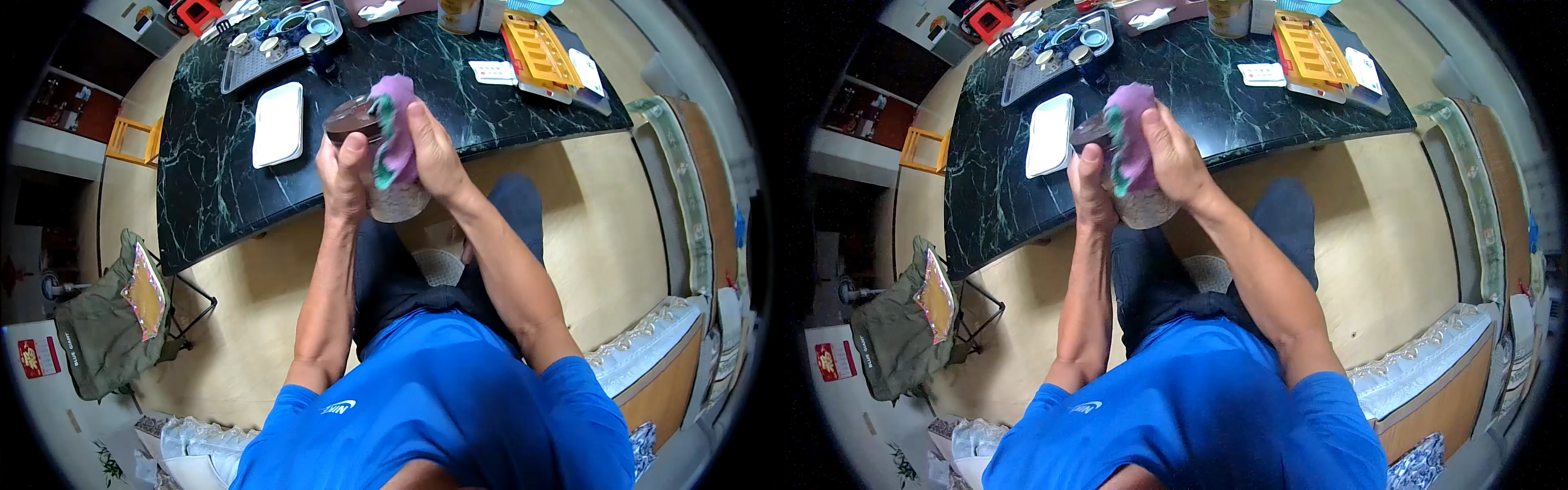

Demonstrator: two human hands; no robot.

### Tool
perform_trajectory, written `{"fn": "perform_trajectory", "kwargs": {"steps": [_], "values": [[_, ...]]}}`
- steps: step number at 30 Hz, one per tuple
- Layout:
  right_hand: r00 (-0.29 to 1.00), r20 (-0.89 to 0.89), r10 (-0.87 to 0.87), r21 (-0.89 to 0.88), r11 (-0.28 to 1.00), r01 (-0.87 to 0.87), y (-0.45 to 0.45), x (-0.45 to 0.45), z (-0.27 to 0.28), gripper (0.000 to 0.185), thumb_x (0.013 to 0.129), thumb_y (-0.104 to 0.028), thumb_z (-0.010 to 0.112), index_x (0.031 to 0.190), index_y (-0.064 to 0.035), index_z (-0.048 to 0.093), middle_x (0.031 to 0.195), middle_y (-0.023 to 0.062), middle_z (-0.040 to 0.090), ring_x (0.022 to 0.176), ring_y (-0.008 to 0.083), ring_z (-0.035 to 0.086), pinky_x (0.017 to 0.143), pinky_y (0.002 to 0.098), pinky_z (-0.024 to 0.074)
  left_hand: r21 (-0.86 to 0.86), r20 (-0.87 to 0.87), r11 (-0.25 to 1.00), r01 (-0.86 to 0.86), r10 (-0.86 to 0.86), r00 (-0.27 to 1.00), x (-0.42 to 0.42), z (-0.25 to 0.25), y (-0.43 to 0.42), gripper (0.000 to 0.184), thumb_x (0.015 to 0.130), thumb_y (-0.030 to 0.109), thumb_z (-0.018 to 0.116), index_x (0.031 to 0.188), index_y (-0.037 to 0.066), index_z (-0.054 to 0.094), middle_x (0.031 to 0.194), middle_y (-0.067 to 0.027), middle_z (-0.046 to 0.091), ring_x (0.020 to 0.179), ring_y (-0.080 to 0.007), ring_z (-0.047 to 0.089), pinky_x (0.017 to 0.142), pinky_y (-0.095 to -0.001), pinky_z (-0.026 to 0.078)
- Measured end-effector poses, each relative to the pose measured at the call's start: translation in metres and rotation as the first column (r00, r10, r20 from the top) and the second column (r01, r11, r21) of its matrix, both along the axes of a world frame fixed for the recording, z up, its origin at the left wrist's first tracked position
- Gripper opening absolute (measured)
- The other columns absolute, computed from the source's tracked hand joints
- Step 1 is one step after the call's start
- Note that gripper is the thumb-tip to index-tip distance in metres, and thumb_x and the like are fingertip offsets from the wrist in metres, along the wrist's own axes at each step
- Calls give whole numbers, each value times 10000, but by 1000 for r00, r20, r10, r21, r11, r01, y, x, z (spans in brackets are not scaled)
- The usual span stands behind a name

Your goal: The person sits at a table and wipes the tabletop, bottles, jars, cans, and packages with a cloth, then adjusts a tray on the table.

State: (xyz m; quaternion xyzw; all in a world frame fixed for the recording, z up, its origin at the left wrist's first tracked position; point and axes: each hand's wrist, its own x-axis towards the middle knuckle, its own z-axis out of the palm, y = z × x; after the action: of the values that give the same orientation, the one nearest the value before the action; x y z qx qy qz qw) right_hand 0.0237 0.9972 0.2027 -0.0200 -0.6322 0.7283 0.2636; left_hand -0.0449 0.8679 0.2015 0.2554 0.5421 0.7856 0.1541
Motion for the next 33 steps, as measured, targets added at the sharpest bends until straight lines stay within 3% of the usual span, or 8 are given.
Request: {"fn": "perform_trajectory", "kwargs": {"steps": [3,9,15,17,19,25,30,33], "values": [[952,10,305,-460,847,-267,14,-1,-10,544,1095,-439,376,1449,-38,478,1368,81,579,1227,161,567,1081,325,444,111,51,991,81,-87,995,4,7,0,817,845,642,670,1320,-13,561,1263,-144,630,1123,-250,628,991,-389,500],[869,20,495,-645,670,-368,13,3,-50,607,1066,-463,430,1521,-61,394,1485,84,507,1326,190,527,1130,366,427,213,168,976,47,-84,982,2,22,-2,812,861,687,604,1332,26,561,1283,-164,615,1144,-283,622,1017,-428,499],[956,-43,289,-692,682,-237,-20,9,-52,620,1056,-451,464,1545,-89,344,1519,62,462,1418,187,423,1139,381,408,383,150,923,-44,-15,989,-27,8,7,769,927,703,512,1289,28,584,1234,-130,655,1111,-259,638,983,-434,516],[960,-254,116,-533,812,-239,-38,19,-35,551,1060,-391,481,1500,-70,399,1458,73,507,1369,210,470,1103,366,429,336,13,910,-244,255,967,-33,1,17,809,901,725,538,1285,15,589,1218,-124,651,1101,-246,634,970,-418,511],[998,-5,68,-575,816,-58,-44,17,-29,435,1065,-241,485,1430,-8,447,1350,88,553,1203,193,563,1024,367,473,239,-183,898,-370,416,891,-33,-4,21,911,840,762,599,1292,-28,567,1195,-109,613,1065,-212,604,932,-373,485],[999,41,22,-496,868,1,-51,24,-24,386,1032,-160,462,1386,-7,465,1269,69,560,1145,160,548,1022,329,443,213,-319,795,-568,606,729,-24,1,23,914,838,748,619,1287,-45,541,1190,-104,596,1041,-203,574,911,-349,463],[984,-63,168,-831,536,-144,-25,19,-9,452,1085,-387,396,1369,-62,532,1357,114,587,1249,220,570,1033,404,482,207,-205,868,-452,490,847,-23,1,16,888,847,735,613,1282,-36,547,1185,-100,599,1035,-205,583,908,-354,466],[969,-174,174,-855,462,-236,-33,19,-30,424,1080,-348,437,1390,-66,505,1371,84,580,1245,227,568,1070,423,453,253,-121,902,-350,388,914,-27,-4,14,902,854,757,577,1276,-40,558,1170,-101,610,1044,-200,593,911,-363,474]]}}
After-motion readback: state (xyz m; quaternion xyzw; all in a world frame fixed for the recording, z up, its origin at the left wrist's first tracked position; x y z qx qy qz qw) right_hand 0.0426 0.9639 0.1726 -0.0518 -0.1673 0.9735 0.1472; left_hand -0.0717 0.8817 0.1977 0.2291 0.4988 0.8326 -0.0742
